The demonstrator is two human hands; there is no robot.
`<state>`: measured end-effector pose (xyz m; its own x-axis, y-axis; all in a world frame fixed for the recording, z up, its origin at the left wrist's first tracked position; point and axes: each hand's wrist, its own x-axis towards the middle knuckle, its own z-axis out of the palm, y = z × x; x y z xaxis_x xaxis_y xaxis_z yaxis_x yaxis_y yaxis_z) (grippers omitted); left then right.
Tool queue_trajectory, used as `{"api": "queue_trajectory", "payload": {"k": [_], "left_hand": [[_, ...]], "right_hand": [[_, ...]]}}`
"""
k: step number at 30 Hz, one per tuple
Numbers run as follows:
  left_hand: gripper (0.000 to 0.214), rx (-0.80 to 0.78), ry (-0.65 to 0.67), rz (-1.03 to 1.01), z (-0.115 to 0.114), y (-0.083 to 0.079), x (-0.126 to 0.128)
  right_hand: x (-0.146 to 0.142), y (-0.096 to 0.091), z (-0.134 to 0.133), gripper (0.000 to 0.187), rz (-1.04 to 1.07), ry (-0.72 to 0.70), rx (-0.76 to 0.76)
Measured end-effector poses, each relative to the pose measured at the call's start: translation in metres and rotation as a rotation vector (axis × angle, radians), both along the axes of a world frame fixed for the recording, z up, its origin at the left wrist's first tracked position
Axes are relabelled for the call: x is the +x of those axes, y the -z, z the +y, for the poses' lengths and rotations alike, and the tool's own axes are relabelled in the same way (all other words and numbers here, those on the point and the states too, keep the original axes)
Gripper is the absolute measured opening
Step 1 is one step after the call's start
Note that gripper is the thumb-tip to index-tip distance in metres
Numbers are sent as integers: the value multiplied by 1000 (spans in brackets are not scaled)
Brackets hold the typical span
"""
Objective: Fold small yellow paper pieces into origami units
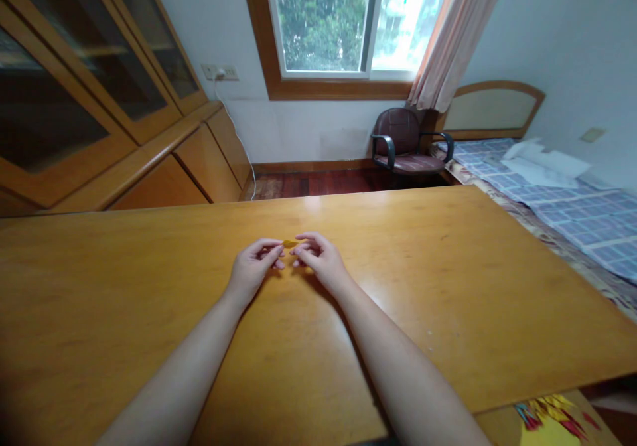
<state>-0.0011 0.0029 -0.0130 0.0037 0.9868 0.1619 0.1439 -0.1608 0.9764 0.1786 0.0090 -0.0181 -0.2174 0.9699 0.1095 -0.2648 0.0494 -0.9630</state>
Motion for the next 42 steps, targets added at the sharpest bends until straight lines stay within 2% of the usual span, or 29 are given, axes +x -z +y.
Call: {"api": "queue_trajectory", "payload": {"k": [4, 8, 13, 18, 22, 28, 37, 42], "left_hand": [[22, 52, 39, 31, -2, -2, 2], [17, 120, 22, 106, -4, -8, 2], [25, -24, 118, -29, -3, -11, 1], [30, -113, 121, -179, 1, -6, 2], [33, -97, 118, -202, 3, -4, 4], [36, -30, 44, -174, 6, -1, 0], [39, -60, 95, -156, 5, -2, 1], [38, -53, 99, -169, 4, -3, 1]], "right_hand": [[1, 2, 0, 25, -50, 12, 29], [2, 3, 1, 20, -127, 59, 41], [2, 3, 1, 16, -183, 96, 50], [2, 2, 0, 12, -267, 68, 173], [2, 0, 0, 17, -293, 73, 269], [1, -2, -1, 11, -293, 36, 297], [3, -2, 0, 10, -349, 75, 335], [2, -3, 0, 8, -333, 61, 305]]}}
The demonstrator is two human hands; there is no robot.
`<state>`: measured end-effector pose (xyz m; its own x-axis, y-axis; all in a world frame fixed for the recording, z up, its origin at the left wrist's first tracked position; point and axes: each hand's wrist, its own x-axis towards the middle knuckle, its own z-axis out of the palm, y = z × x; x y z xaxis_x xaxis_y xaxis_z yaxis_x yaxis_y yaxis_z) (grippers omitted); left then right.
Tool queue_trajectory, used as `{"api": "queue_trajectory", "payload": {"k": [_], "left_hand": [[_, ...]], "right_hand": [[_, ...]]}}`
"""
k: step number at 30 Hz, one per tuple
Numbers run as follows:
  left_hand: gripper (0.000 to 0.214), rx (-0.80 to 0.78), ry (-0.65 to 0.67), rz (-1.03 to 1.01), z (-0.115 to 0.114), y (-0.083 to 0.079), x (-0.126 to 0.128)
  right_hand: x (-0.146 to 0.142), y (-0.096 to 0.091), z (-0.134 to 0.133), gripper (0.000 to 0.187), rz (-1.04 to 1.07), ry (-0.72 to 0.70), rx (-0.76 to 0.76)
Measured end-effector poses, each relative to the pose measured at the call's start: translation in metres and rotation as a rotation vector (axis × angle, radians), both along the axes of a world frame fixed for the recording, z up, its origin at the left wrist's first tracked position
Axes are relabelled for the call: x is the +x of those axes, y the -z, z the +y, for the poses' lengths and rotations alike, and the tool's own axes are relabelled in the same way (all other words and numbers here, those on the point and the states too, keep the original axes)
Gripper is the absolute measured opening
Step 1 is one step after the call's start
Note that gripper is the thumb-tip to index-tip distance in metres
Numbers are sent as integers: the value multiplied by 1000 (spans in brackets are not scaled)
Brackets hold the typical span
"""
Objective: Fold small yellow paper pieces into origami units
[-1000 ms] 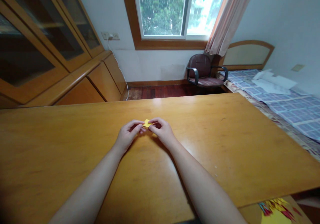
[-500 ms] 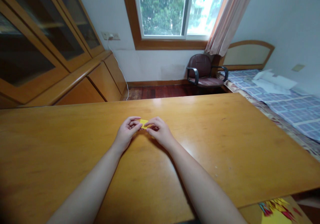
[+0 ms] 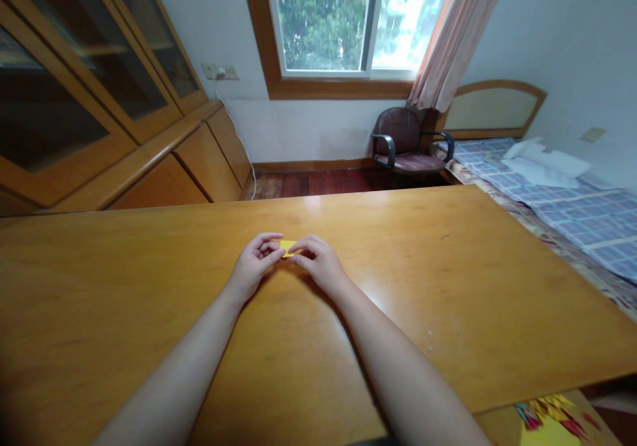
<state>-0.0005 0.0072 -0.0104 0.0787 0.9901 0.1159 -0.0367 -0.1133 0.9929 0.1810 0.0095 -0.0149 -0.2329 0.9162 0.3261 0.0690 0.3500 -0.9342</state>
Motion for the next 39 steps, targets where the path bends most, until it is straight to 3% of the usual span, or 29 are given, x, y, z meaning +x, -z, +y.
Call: {"api": "queue_trajectory", "payload": {"k": [9, 15, 20, 29, 34, 39], "left_hand": [[28, -12, 22, 59, -4, -7, 1], [18, 181, 15, 266, -3, -5, 0], [12, 260, -4, 327, -2, -4, 0], [21, 59, -41, 240, -1, -3, -4], [22, 41, -52, 199, -1, -3, -4], [23, 18, -4, 194, -2, -2, -5]], "right_hand": [[0, 3, 1, 10, 63, 36, -95], [-1, 0, 1, 19, 157, 46, -232], [0, 0, 0, 21, 136, 39, -204], [0, 5, 2, 24, 137, 76, -214], [0, 3, 1, 24, 16, 46, -198], [0, 2, 1, 25, 38, 52, -226]]}}
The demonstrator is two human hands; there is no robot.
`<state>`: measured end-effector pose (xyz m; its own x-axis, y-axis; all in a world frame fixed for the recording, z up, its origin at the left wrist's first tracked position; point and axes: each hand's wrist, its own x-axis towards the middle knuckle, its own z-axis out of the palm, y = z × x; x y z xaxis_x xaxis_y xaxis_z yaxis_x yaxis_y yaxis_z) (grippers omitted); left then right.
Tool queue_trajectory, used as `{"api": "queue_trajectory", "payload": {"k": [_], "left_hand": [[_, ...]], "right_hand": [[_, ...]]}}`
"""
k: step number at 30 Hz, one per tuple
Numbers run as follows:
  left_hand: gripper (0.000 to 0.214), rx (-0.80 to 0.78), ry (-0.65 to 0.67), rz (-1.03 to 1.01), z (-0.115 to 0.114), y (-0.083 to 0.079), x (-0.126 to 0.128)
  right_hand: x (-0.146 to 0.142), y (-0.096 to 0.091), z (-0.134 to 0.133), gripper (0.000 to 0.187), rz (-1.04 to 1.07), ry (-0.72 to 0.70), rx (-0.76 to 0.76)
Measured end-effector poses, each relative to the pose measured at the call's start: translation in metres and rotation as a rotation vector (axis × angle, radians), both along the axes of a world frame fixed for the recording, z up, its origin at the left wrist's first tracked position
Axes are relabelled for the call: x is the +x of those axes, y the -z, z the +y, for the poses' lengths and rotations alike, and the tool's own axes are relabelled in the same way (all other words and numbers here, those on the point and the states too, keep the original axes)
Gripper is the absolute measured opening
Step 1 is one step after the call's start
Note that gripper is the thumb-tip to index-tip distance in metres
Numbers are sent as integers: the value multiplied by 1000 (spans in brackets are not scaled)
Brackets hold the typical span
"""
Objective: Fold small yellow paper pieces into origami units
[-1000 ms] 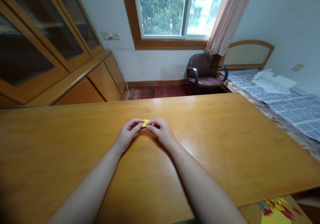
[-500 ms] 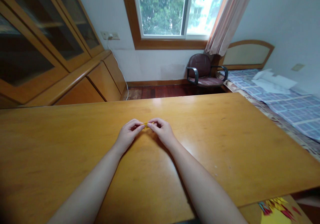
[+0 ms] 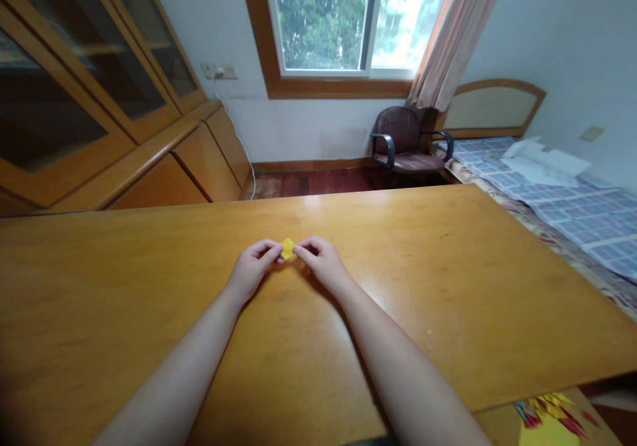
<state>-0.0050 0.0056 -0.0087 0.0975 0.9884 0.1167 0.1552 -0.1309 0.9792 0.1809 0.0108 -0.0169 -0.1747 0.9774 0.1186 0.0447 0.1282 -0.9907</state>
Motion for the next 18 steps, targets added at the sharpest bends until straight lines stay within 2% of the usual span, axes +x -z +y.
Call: {"api": "queue_trajectory", "payload": {"k": [6, 18], "left_hand": [[23, -59, 61, -39, -2, -1, 1], [24, -10, 135, 55, -3, -1, -2]], "right_hand": [[1, -6, -2, 26, 101, 52, -52], [2, -8, -2, 31, 151, 69, -103]]}}
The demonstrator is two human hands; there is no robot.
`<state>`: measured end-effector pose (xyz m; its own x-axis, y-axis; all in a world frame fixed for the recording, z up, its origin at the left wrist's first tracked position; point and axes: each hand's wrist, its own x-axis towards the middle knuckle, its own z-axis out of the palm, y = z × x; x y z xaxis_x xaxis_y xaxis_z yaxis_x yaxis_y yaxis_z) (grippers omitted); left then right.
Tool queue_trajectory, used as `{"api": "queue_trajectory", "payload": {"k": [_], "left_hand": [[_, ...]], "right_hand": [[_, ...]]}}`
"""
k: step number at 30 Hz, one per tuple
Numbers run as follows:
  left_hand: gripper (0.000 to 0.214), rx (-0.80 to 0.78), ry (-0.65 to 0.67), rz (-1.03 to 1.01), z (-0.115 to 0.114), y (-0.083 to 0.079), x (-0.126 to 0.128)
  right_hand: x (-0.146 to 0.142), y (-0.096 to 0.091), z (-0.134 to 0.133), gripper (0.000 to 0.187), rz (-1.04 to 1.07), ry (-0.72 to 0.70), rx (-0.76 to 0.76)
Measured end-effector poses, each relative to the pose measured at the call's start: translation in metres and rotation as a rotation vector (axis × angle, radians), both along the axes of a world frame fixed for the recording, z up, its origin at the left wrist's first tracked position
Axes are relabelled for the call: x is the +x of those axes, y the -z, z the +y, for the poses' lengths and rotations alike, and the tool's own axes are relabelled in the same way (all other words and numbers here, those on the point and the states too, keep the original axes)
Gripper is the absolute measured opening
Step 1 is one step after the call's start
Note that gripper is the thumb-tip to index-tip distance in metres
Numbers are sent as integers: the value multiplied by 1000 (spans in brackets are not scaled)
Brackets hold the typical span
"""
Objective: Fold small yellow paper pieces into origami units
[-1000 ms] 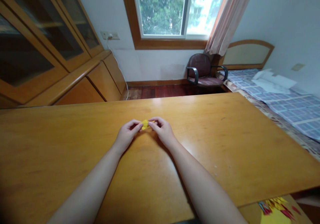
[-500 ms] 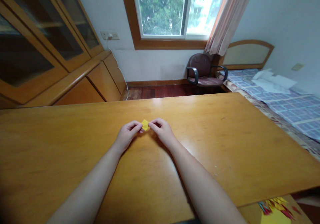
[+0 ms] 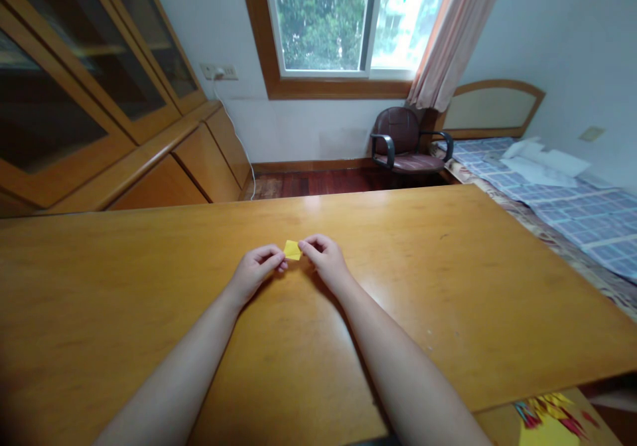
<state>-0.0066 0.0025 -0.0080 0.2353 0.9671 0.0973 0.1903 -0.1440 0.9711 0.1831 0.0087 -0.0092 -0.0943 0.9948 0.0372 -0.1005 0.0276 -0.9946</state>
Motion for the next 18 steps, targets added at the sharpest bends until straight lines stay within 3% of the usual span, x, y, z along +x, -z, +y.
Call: {"api": "queue_trajectory", "payload": {"k": [18], "left_hand": [[20, -4, -10, -5, 0, 0, 0]], "right_hand": [[0, -1, 0, 29, 16, -7, -1]]}}
